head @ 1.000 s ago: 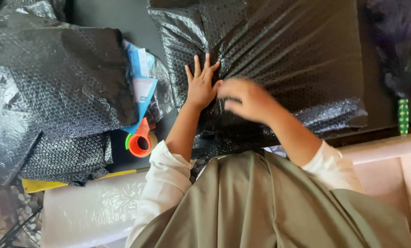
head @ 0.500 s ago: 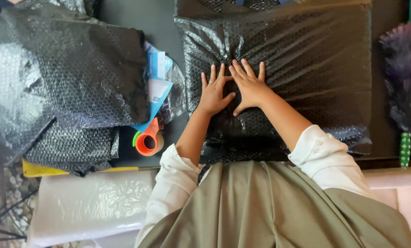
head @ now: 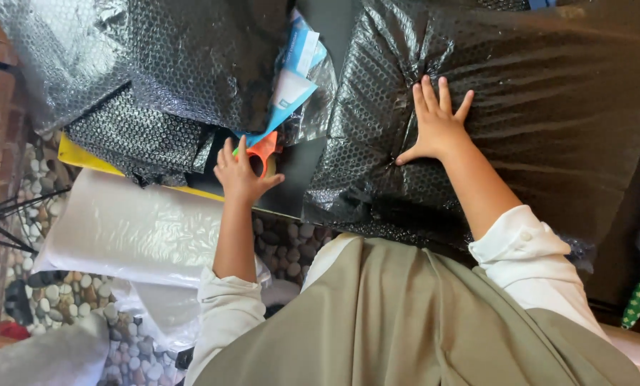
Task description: The person packs a pillow into a blue bag, dusts the bag with a handheld duster, wraps the bag in black bubble wrap, and secures the package with clear tape using a handheld tape dispenser.
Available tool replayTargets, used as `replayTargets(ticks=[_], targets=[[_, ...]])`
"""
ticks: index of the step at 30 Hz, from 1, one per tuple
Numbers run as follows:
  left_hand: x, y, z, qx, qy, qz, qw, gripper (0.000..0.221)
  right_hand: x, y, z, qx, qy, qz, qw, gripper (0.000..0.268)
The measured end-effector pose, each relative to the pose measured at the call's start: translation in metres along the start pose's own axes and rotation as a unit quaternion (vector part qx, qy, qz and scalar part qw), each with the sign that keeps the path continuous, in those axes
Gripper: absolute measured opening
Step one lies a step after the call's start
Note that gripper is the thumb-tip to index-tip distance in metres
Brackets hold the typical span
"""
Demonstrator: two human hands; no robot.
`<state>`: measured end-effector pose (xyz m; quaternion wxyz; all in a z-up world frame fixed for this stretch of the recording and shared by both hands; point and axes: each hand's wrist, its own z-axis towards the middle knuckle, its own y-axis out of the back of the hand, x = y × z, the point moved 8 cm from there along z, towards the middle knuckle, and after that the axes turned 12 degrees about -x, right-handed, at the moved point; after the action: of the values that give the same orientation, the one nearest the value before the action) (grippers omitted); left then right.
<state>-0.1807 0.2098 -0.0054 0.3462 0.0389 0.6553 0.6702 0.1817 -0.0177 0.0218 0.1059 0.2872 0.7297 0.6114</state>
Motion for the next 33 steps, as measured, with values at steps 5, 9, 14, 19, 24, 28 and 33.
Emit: replayTargets(ticks=[5, 9, 14, 19, 24, 28, 33], targets=[[0.058, -0.034, -0.024, -0.139, 0.004, -0.069, 0.988, 0.121, 0.004, 0.008, -0.004, -0.012, -0.010, -0.015, 1.000, 0.157], [0.067, -0.038, -0.035, -0.071, 0.103, -0.144, 0.982, 0.130, 0.008, 0.016, -0.008, -0.009, -0.021, -0.012, 1.000, 0.155], [-0.008, -0.032, -0.052, 0.027, 0.136, -0.361, 0.922, 0.113, 0.011, 0.017, -0.021, -0.048, -0.050, -0.004, 0.998, 0.151], [-0.147, -0.072, -0.042, 0.170, 0.054, -0.710, 0.681, 0.118, -0.001, -0.025, -0.026, -0.231, 0.017, -0.007, 0.973, 0.098], [-0.256, -0.110, -0.021, 0.237, 0.005, -0.748, 0.620, 0.112, 0.007, -0.059, -0.061, -0.329, -0.035, 0.095, 0.939, 0.038], [-0.280, -0.177, -0.015, 0.277, 0.048, -0.757, 0.589, 0.097, 0.024, -0.056, -0.083, -0.389, -0.007, 0.136, 0.911, 0.027], [-0.274, -0.185, -0.022, 0.303, 0.054, -0.707, 0.637, 0.102, 0.041, -0.054, -0.115, -0.310, 0.050, 0.092, 0.945, 0.046]])
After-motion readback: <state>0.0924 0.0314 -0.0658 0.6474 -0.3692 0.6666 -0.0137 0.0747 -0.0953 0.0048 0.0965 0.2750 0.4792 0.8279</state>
